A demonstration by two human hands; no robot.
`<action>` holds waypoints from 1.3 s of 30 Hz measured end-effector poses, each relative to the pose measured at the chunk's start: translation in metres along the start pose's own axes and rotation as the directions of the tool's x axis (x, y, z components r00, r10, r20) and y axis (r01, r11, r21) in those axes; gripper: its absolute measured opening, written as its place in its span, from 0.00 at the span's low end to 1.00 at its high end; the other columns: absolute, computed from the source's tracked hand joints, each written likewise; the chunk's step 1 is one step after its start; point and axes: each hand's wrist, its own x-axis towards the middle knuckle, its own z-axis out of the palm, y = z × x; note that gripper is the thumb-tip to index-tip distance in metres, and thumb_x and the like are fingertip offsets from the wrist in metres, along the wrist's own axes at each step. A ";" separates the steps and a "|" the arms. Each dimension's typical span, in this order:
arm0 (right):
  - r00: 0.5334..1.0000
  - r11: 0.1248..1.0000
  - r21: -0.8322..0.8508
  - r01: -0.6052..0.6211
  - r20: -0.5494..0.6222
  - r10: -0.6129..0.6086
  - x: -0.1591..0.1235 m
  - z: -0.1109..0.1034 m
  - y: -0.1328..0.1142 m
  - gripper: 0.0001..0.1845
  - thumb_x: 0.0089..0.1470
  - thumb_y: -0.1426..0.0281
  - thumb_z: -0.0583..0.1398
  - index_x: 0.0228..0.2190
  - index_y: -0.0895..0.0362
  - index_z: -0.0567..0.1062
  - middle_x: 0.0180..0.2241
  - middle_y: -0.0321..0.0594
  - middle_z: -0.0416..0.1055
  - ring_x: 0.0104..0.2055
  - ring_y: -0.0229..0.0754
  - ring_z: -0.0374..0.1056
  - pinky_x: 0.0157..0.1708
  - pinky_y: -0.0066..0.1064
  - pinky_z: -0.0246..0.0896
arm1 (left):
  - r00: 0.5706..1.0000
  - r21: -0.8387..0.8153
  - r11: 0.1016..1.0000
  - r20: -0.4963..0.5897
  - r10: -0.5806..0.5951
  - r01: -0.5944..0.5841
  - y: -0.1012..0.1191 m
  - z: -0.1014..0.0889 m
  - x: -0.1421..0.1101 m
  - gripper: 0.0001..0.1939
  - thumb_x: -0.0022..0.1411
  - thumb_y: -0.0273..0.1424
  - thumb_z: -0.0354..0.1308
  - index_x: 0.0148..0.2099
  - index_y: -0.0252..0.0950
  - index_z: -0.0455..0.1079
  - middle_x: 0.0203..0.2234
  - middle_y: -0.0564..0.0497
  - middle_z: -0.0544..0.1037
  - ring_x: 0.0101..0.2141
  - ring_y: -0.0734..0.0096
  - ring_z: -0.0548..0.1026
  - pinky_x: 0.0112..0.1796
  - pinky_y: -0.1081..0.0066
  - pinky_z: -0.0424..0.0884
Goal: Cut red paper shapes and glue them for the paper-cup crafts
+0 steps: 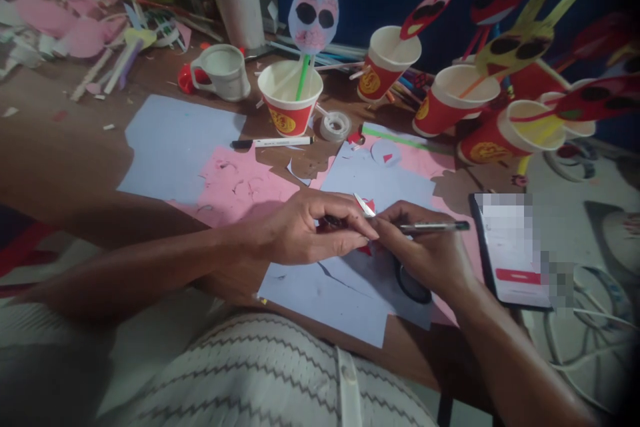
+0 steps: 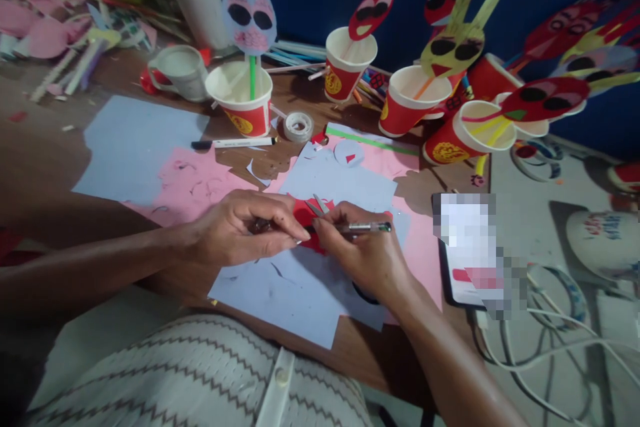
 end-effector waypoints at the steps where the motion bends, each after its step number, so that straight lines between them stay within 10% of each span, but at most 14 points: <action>1: 1.000 1.000 0.003 0.003 0.020 -0.004 0.004 -0.001 -0.001 0.11 0.50 0.68 0.59 0.19 0.56 0.70 0.15 0.31 0.67 0.17 0.33 0.59 0.16 0.24 0.53 | 1.000 0.013 1.000 0.002 0.003 -0.003 0.000 0.000 0.000 0.07 0.57 0.21 0.55 0.37 0.29 0.73 0.28 0.51 0.75 0.26 0.80 0.68 0.26 0.77 0.63; 13: 0.935 0.989 0.031 0.147 0.323 -0.149 0.051 -0.011 -0.011 0.08 0.47 0.73 0.58 0.19 0.57 0.70 0.15 0.28 0.65 0.17 0.30 0.57 0.15 0.22 0.50 | 1.000 0.106 0.994 0.006 -0.024 0.023 -0.004 0.000 -0.003 0.07 0.58 0.24 0.56 0.39 0.33 0.74 0.24 0.55 0.70 0.23 0.79 0.65 0.24 0.75 0.59; 28: 0.635 0.971 0.111 0.213 0.739 -0.224 0.104 -0.007 -0.033 0.09 0.48 0.74 0.58 0.19 0.57 0.70 0.13 0.29 0.66 0.16 0.33 0.64 0.14 0.21 0.57 | 0.998 0.134 0.990 -0.039 -0.041 0.046 -0.002 0.002 -0.003 0.07 0.58 0.26 0.57 0.39 0.35 0.75 0.31 0.51 0.79 0.28 0.78 0.74 0.29 0.79 0.68; 39: 0.558 0.955 0.115 0.273 0.790 -0.254 0.106 0.007 -0.044 0.08 0.48 0.74 0.57 0.21 0.60 0.74 0.12 0.23 0.64 0.15 0.26 0.59 0.13 0.16 0.52 | 0.997 0.170 0.985 -0.071 0.001 0.012 -0.005 0.003 -0.004 0.07 0.57 0.25 0.58 0.39 0.36 0.75 0.33 0.52 0.80 0.32 0.75 0.77 0.33 0.77 0.71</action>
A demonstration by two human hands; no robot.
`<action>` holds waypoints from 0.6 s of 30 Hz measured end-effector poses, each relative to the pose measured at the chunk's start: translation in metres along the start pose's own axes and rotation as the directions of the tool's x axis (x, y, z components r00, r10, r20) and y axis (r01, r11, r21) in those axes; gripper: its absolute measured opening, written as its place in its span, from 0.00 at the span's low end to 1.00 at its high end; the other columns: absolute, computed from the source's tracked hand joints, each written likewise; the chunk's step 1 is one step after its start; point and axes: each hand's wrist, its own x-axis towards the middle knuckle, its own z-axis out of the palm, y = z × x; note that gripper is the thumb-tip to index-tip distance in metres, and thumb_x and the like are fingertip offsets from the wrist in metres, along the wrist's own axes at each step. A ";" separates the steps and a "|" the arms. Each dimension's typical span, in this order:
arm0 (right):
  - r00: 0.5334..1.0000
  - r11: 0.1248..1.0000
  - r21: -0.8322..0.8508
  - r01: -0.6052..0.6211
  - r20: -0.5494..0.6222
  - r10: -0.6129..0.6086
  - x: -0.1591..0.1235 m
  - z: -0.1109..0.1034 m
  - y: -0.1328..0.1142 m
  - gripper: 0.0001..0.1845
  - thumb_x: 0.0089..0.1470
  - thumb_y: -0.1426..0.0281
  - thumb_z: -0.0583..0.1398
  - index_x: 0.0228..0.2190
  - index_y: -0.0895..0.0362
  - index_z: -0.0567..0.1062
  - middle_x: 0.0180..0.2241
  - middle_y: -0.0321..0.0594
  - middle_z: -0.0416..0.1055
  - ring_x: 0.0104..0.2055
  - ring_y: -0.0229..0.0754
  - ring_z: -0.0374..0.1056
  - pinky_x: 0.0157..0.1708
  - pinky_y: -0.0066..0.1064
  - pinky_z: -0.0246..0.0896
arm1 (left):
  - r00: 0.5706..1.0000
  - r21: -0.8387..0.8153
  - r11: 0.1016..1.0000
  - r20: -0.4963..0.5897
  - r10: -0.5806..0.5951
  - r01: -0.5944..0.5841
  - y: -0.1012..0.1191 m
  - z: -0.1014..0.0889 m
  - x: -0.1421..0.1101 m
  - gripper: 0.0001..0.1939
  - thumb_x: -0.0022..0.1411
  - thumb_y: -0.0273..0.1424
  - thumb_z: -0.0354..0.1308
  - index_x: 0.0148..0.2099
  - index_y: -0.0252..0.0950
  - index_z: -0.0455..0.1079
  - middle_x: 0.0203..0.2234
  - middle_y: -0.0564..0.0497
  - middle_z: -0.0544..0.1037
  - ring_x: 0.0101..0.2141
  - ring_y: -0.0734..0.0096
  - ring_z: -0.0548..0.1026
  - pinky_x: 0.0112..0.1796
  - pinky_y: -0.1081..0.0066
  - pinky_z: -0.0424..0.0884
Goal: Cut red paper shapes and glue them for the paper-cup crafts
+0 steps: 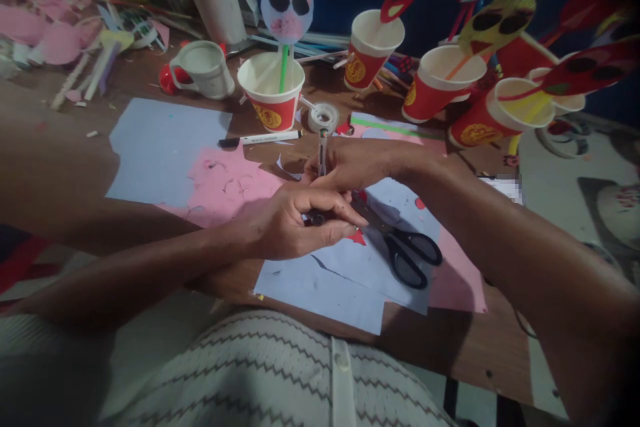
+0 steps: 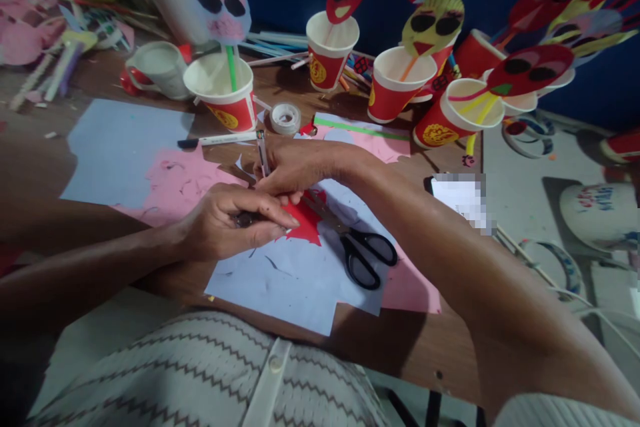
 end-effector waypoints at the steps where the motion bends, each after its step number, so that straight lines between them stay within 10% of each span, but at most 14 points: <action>1: 1.000 1.000 -0.010 -0.001 -0.001 0.001 0.000 0.000 -0.002 0.09 0.48 0.74 0.57 0.20 0.61 0.73 0.11 0.22 0.64 0.14 0.26 0.58 0.13 0.16 0.51 | 1.000 -0.001 1.000 -0.001 0.001 -0.001 0.000 0.000 0.000 0.07 0.57 0.25 0.58 0.39 0.36 0.75 0.34 0.52 0.81 0.32 0.75 0.77 0.33 0.78 0.71; 18: 0.999 0.999 -0.035 -0.035 -0.022 0.034 0.000 -0.001 -0.007 0.09 0.49 0.75 0.57 0.20 0.60 0.74 0.12 0.24 0.64 0.14 0.27 0.59 0.13 0.16 0.52 | 1.000 -0.016 1.000 -0.024 -0.017 0.017 -0.001 0.002 -0.001 0.07 0.57 0.26 0.58 0.38 0.37 0.76 0.35 0.52 0.80 0.37 0.71 0.77 0.39 0.73 0.71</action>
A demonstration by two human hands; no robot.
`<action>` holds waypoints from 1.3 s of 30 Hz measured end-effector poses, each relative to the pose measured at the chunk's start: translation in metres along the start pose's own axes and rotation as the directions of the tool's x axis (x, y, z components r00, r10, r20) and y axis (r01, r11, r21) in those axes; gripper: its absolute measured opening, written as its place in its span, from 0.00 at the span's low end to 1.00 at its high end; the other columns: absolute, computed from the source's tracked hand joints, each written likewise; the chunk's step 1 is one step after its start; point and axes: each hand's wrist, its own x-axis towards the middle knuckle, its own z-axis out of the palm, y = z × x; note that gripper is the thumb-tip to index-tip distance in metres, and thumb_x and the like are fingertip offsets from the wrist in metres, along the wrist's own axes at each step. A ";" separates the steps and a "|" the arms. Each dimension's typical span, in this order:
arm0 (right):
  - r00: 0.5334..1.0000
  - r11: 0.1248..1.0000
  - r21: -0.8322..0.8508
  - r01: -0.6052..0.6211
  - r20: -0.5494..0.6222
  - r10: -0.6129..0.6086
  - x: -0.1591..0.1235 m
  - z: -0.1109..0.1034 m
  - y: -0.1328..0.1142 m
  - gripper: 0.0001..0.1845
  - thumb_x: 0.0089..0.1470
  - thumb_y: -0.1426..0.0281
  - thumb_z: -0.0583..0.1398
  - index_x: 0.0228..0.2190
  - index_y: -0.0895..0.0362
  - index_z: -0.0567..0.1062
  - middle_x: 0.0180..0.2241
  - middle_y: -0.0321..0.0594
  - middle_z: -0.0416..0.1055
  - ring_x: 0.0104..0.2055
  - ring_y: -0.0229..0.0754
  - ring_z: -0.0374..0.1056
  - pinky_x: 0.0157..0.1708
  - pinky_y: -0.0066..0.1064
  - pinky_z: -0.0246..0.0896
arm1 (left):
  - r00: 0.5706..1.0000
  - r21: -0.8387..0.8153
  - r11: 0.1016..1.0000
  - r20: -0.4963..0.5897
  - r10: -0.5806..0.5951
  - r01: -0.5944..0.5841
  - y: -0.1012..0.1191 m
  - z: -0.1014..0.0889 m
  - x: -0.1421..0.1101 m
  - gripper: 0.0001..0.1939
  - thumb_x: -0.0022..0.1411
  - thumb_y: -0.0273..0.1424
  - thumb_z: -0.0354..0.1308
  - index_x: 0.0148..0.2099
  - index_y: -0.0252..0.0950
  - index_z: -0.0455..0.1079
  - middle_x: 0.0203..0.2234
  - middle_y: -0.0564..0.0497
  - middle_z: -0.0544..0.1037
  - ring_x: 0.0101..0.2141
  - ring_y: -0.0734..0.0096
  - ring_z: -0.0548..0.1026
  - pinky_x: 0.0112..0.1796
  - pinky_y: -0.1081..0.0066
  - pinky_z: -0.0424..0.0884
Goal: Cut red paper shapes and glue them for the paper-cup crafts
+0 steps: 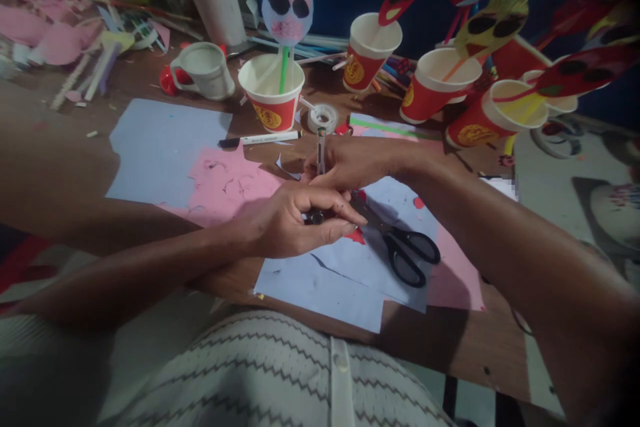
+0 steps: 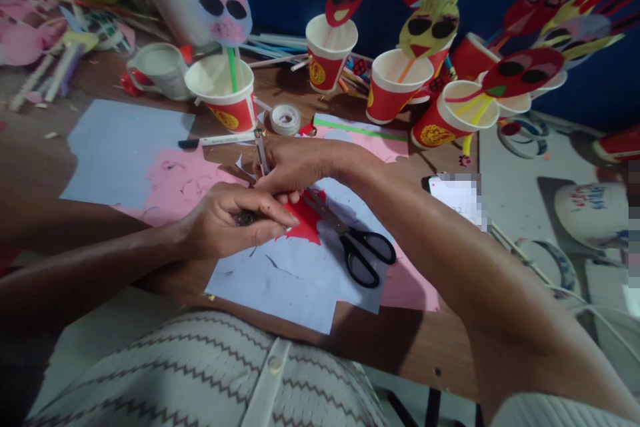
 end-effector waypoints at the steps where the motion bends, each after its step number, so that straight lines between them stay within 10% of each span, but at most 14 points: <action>1: 1.000 1.000 0.004 -0.003 0.002 0.003 0.000 0.000 0.002 0.08 0.49 0.75 0.57 0.20 0.60 0.74 0.12 0.24 0.65 0.15 0.27 0.60 0.13 0.16 0.53 | 1.000 0.001 1.000 -0.001 0.000 0.000 0.000 0.000 0.000 0.07 0.57 0.26 0.58 0.38 0.37 0.76 0.35 0.52 0.80 0.38 0.70 0.76 0.41 0.73 0.71; 17: 0.966 0.965 0.262 -0.024 -0.243 0.089 -0.036 0.018 0.023 0.11 0.49 0.74 0.58 0.17 0.55 0.67 0.13 0.27 0.65 0.16 0.31 0.61 0.15 0.21 0.54 | 0.995 -0.008 0.996 0.038 -0.088 0.088 0.002 -0.002 -0.002 0.08 0.58 0.29 0.58 0.39 0.36 0.76 0.31 0.52 0.80 0.26 0.78 0.74 0.25 0.80 0.67; 28: 0.766 0.996 0.061 -0.060 -0.637 0.086 -0.070 0.057 0.024 0.09 0.50 0.73 0.58 0.19 0.57 0.70 0.16 0.29 0.65 0.19 0.31 0.59 0.18 0.22 0.53 | 0.994 -0.003 0.995 0.053 -0.097 0.097 -0.001 -0.001 -0.003 0.08 0.58 0.29 0.58 0.40 0.35 0.75 0.29 0.50 0.79 0.27 0.76 0.74 0.26 0.78 0.67; 39: 0.624 0.946 -0.291 -0.142 -0.768 -0.142 -0.094 0.102 0.029 0.04 0.51 0.72 0.59 0.25 0.55 0.72 0.15 0.29 0.66 0.15 0.31 0.59 0.16 0.24 0.51 | 0.995 -0.088 0.992 0.050 -0.084 0.088 0.001 -0.001 -0.002 0.08 0.59 0.28 0.57 0.40 0.37 0.75 0.32 0.51 0.80 0.32 0.73 0.76 0.32 0.76 0.70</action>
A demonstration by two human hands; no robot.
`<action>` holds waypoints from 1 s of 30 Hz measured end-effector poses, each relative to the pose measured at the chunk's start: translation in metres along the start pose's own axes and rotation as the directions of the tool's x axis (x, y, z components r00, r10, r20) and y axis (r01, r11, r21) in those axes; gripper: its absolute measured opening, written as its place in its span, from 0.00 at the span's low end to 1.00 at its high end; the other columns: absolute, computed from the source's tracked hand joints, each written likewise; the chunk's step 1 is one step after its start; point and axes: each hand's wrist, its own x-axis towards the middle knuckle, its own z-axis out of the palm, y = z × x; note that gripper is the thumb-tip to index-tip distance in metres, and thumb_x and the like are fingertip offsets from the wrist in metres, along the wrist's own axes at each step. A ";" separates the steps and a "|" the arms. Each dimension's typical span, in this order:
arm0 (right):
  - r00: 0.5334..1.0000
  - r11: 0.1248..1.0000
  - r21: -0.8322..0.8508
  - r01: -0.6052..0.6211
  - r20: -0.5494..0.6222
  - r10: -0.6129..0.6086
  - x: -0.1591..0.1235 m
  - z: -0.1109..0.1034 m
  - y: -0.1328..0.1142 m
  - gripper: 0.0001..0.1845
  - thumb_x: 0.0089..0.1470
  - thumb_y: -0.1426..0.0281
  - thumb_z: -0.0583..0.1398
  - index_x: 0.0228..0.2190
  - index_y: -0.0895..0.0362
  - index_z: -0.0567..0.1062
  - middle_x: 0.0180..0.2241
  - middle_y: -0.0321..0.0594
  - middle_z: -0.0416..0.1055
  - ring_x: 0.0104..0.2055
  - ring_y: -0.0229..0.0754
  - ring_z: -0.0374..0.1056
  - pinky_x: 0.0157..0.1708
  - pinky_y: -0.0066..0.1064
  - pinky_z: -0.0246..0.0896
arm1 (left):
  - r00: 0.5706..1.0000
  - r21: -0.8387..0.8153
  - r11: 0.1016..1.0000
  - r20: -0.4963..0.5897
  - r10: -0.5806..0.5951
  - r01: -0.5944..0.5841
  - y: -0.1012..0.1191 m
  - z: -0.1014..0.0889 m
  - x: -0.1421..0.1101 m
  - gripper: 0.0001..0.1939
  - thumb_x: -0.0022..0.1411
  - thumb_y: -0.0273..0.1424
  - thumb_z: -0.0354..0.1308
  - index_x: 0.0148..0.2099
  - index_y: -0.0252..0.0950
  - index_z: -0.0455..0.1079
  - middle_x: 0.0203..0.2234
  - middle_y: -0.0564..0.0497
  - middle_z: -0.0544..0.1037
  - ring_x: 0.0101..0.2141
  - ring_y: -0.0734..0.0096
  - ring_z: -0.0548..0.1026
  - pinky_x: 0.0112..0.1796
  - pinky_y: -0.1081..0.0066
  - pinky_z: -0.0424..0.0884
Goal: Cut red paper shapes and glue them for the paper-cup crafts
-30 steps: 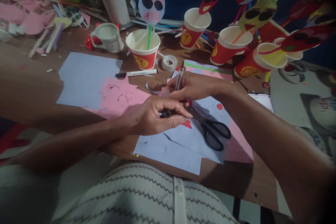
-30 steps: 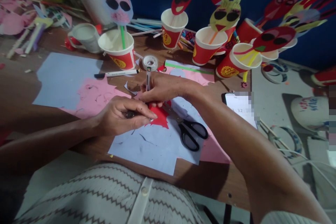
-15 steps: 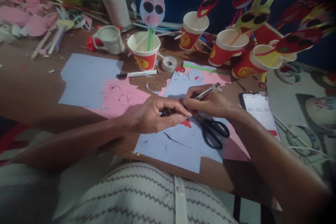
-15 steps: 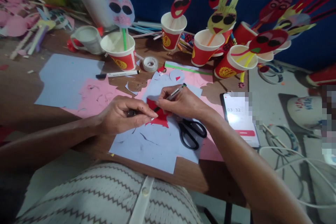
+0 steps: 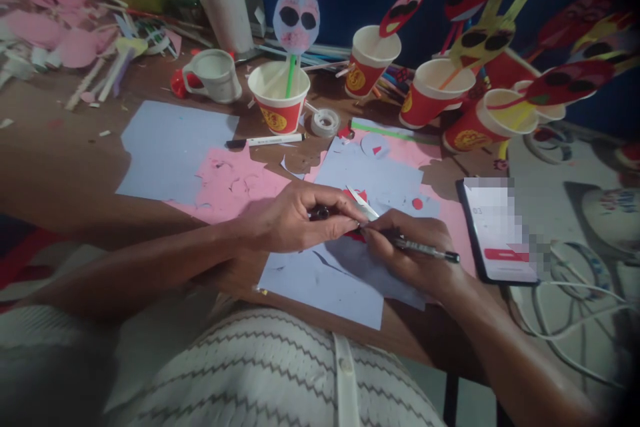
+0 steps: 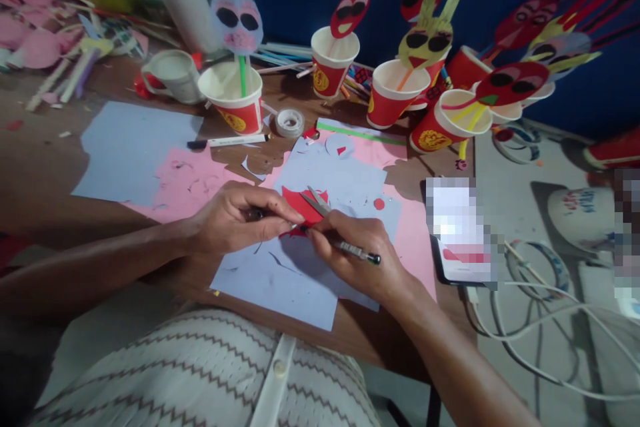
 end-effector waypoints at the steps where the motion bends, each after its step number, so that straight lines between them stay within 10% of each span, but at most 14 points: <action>1: 1.000 1.000 -0.011 0.011 -0.008 -0.011 -0.003 0.001 -0.001 0.03 0.52 0.72 0.59 0.26 0.55 0.72 0.15 0.29 0.67 0.15 0.31 0.60 0.17 0.24 0.52 | 1.000 -0.011 1.000 0.001 0.002 -0.002 0.000 0.000 0.000 0.07 0.59 0.28 0.57 0.40 0.37 0.75 0.32 0.51 0.80 0.32 0.73 0.76 0.33 0.76 0.70; 30: 0.948 0.911 -0.293 0.289 -0.048 -0.316 -0.019 0.038 -0.035 0.05 0.55 0.76 0.58 0.27 0.58 0.68 0.18 0.33 0.64 0.20 0.34 0.57 0.21 0.29 0.53 | 1.000 0.022 1.000 0.007 0.004 -0.004 0.004 0.000 0.001 0.07 0.58 0.26 0.57 0.39 0.34 0.75 0.31 0.52 0.79 0.27 0.78 0.72 0.27 0.79 0.66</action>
